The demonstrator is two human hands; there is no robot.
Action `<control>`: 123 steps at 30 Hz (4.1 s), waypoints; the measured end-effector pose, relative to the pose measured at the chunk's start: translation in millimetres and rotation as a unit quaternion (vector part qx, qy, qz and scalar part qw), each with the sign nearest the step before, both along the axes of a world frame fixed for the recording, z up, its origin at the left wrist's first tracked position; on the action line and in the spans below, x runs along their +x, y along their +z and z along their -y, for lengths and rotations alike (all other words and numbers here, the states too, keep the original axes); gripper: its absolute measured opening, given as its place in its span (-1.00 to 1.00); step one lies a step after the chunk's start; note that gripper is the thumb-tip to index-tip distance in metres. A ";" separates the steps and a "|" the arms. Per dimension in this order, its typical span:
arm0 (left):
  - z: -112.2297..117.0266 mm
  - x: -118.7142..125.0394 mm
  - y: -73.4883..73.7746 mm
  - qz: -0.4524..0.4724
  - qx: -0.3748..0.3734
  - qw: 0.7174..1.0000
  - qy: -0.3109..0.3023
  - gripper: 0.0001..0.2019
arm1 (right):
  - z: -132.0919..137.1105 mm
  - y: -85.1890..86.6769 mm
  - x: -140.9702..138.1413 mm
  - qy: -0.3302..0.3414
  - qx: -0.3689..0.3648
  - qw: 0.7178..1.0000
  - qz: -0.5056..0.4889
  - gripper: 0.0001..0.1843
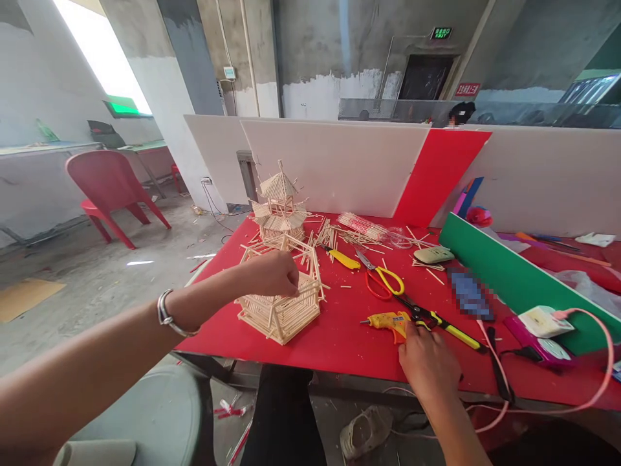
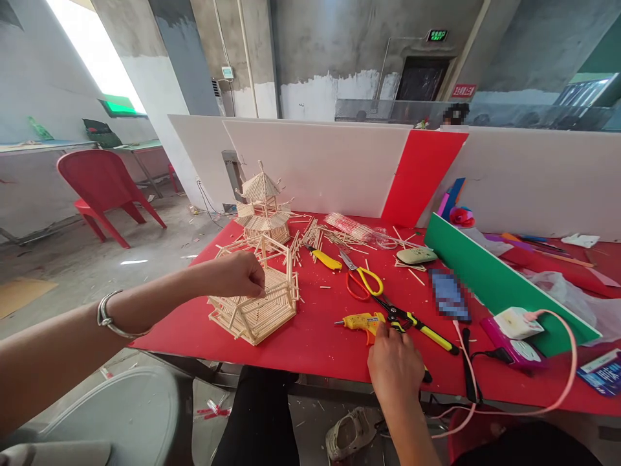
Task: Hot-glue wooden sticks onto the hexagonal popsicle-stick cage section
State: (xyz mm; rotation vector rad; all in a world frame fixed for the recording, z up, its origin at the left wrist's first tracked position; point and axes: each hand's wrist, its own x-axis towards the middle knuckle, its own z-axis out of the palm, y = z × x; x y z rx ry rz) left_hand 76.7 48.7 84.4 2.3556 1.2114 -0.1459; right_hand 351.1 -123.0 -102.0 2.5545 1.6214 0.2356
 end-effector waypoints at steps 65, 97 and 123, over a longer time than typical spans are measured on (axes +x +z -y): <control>5.5 -7.7 -5.5 -0.018 0.066 0.997 -0.026 -0.82 | -25.4 43.9 -86.2 0.089 0.337 0.897 -0.273 -0.35; 7.7 -8.4 -3.0 -0.021 0.061 0.998 -0.019 -0.86 | -25.2 42.3 -90.2 0.072 0.317 0.905 -0.274 -0.30; 7.2 -5.2 -6.0 -0.031 0.103 0.993 -0.044 -0.84 | -19.1 48.2 -88.0 0.064 0.325 0.878 -0.346 -0.42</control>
